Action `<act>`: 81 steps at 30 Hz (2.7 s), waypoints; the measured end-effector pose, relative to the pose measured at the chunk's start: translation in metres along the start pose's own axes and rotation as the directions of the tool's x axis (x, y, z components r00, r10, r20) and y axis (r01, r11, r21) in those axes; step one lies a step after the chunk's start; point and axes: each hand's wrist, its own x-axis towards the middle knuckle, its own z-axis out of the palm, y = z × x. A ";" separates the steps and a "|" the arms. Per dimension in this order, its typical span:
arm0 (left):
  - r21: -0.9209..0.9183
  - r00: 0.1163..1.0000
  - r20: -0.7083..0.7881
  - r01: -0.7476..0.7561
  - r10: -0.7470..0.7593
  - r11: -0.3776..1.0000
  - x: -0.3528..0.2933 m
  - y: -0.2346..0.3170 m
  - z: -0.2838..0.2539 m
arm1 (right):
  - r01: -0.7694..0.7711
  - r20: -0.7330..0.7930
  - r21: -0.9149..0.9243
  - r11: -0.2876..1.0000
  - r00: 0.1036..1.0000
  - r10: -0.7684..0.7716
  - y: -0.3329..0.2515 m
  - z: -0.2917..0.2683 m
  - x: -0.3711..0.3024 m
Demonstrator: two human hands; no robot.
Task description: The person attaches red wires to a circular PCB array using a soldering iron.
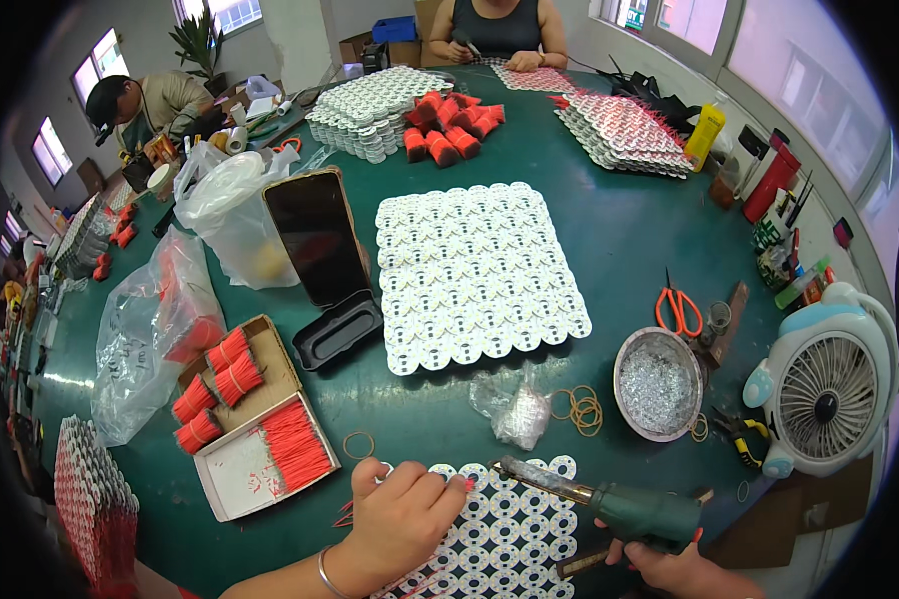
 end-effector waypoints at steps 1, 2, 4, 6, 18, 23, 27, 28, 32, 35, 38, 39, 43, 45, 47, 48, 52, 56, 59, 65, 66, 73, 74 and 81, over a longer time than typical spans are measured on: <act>0.004 1.000 -0.003 0.004 -0.004 1.000 -0.001 -0.001 0.003 | 0.072 0.005 -0.110 0.991 0.997 -0.072 -0.003 0.002 0.002; 0.007 1.000 -0.007 0.007 -0.007 1.000 -0.001 -0.002 0.005 | 0.071 0.006 -0.111 0.991 0.997 -0.071 -0.003 0.003 0.004; 0.016 1.000 -0.002 0.015 -0.015 1.000 -0.003 -0.002 0.007 | 0.187 0.016 -0.203 0.961 0.982 -0.187 -0.002 0.004 0.006; 0.025 1.000 0.003 0.024 -0.024 0.999 -0.004 -0.002 0.007 | 0.226 0.044 -0.272 0.935 0.974 -0.223 -0.007 0.006 0.010; 0.041 0.999 0.024 0.025 -0.026 0.999 -0.004 0.000 0.007 | 0.170 0.043 -0.305 0.937 0.985 -0.165 -0.002 0.011 0.011; 0.033 1.000 -0.008 0.020 -0.020 0.999 -0.005 -0.001 0.010 | 0.229 0.034 -0.413 0.881 0.971 -0.237 -0.006 0.015 0.011; 0.035 1.000 -0.006 0.026 -0.026 0.999 -0.003 0.000 0.010 | 0.289 0.073 -0.407 0.867 0.956 -0.284 -0.010 0.017 0.012; 0.034 1.000 -0.004 0.031 -0.031 0.999 -0.003 0.000 0.010 | 0.275 0.073 -0.390 0.879 0.961 -0.268 -0.009 0.017 0.012; 0.026 0.999 0.016 0.042 -0.042 0.999 -0.003 0.000 0.009 | 0.346 0.058 -0.410 0.844 0.933 -0.355 -0.013 0.019 0.013; 0.029 0.998 0.014 0.054 -0.054 0.998 -0.004 0.001 0.006 | 0.330 0.069 -0.318 0.889 0.943 -0.326 -0.010 0.011 0.009; 0.005 0.992 0.102 0.071 -0.071 0.997 -0.001 0.001 -0.003 | 0.097 -0.113 -0.055 0.994 0.988 -0.103 0.003 0.006 -0.006; 0.007 0.992 0.103 0.069 -0.069 0.998 -0.002 -0.001 -0.006 | 0.097 -0.113 -0.052 0.994 0.988 -0.103 0.000 0.005 -0.007; -0.099 0.977 0.159 0.160 -0.143 0.982 -0.007 -0.009 -0.030 | 0.092 -0.073 -0.025 0.995 0.993 -0.094 0.006 -0.009 -0.008; -0.119 0.969 0.121 0.230 -0.216 0.966 -0.008 -0.009 -0.036 | 0.164 -0.029 0.025 0.986 0.986 -0.163 0.008 -0.012 -0.008; -0.155 0.961 0.075 0.274 -0.266 0.949 -0.003 -0.004 -0.039 | 0.108 -0.093 0.069 0.992 0.991 -0.101 -0.001 -0.005 -0.005; -0.152 0.964 0.014 0.264 -0.265 0.953 0.001 0.000 -0.045 | 0.105 -0.093 0.071 0.992 0.991 -0.098 -0.004 0.001 -0.006; -0.080 0.984 -0.032 0.174 -0.177 0.982 0.004 0.012 -0.045 | 0.052 -0.096 -0.011 0.999 0.994 -0.052 -0.007 0.005 -0.011; 0.010 0.994 -0.013 0.106 -0.106 0.994 -0.013 0.013 -0.014 | 0.218 0.094 0.028 0.975 0.971 -0.220 0.006 0.003 -0.007; -0.005 0.995 -0.012 0.102 -0.102 0.995 -0.016 0.014 -0.007 | 0.314 0.147 -0.072 0.947 0.942 -0.301 -0.006 0.011 0.002; -0.050 0.996 -0.006 0.088 -0.088 0.995 -0.016 0.014 -0.003 | 0.279 0.143 -0.268 0.922 0.958 -0.249 0.002 0.009 -0.004; -0.053 0.996 -0.003 0.090 -0.090 0.995 -0.017 0.013 -0.001 | 0.275 0.143 -0.268 0.923 0.959 -0.244 0.002 0.010 -0.002; -0.119 0.992 0.029 0.129 -0.127 0.984 -0.017 0.011 0.000 | 0.194 0.102 -0.189 0.963 0.979 -0.177 0.010 0.015 -0.003; -0.128 0.991 0.030 0.131 -0.128 0.983 -0.016 0.011 0.000 | 0.135 0.059 -0.110 0.985 0.990 -0.129 0.012 0.016 -0.005; -0.114 0.992 0.033 0.127 -0.124 0.985 -0.016 0.011 0.000 | 0.388 0.211 -0.564 0.729 0.921 -0.327 0.013 0.011 -0.004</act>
